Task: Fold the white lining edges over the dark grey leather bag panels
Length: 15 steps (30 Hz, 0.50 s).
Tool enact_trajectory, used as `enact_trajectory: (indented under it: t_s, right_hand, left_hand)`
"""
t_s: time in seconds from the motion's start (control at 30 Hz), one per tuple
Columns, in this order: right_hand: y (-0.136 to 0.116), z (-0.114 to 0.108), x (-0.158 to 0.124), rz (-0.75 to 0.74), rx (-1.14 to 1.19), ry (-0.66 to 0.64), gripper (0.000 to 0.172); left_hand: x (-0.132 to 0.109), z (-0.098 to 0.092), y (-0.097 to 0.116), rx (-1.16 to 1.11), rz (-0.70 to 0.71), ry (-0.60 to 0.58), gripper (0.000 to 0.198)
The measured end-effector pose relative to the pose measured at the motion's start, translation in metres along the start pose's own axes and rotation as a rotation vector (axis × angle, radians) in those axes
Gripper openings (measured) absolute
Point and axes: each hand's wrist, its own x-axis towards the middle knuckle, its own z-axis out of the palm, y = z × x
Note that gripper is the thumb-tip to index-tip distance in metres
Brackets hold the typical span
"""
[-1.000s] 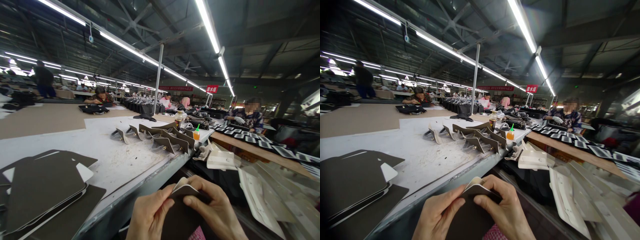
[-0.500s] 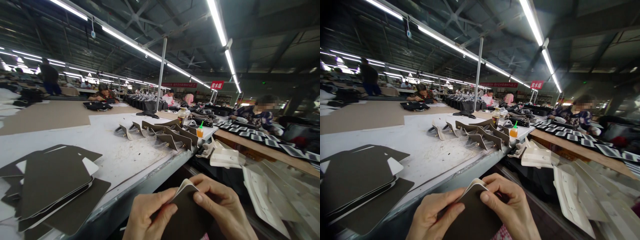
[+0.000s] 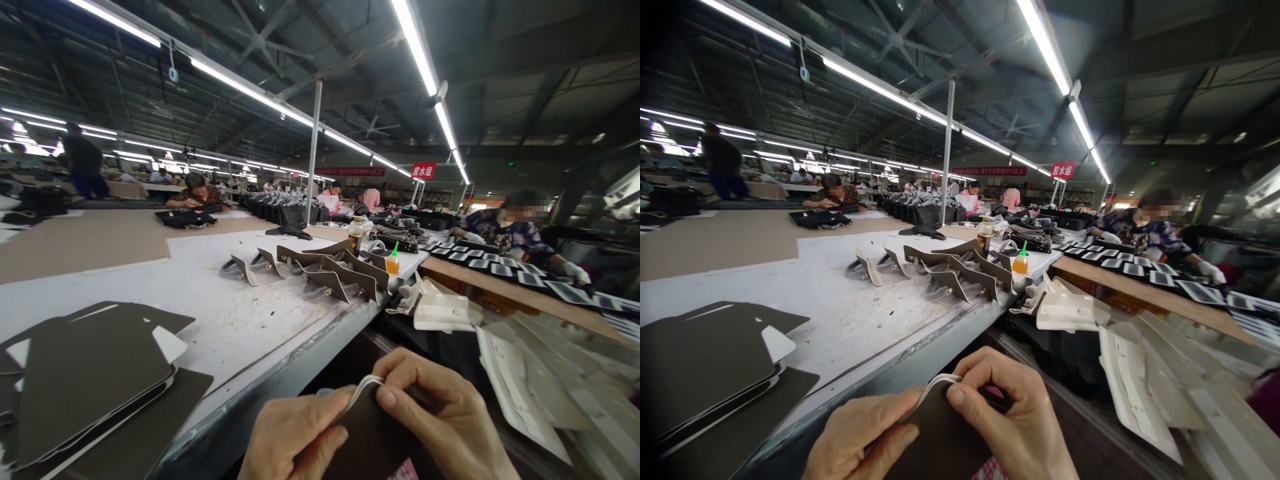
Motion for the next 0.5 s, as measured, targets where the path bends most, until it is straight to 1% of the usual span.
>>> enact_trajectory:
  t_s: [0.13,0.23,0.3,0.4,0.5]
  right_hand:
    - [-0.001,0.002,0.000,-0.045,-0.046,0.022,0.031]
    - [-0.002,0.005,0.000,-0.049,-0.062,0.069,0.032]
    - [-0.001,0.007,0.001,-0.059,-0.090,0.079,0.031]
    - [0.001,0.010,0.002,-0.119,-0.152,0.068,0.027]
    - [0.001,0.014,0.001,-0.184,-0.173,0.130,0.025]
  left_hand:
    - [-0.002,0.000,0.000,0.011,0.025,0.006,0.025]
    - [-0.004,0.001,-0.002,-0.017,0.041,0.028,0.028]
    - [-0.004,0.001,-0.004,-0.025,0.050,0.029,0.031]
    - [-0.004,0.001,-0.006,-0.029,0.045,0.027,0.032]
    - [-0.002,0.001,-0.006,-0.036,0.018,0.032,0.031]
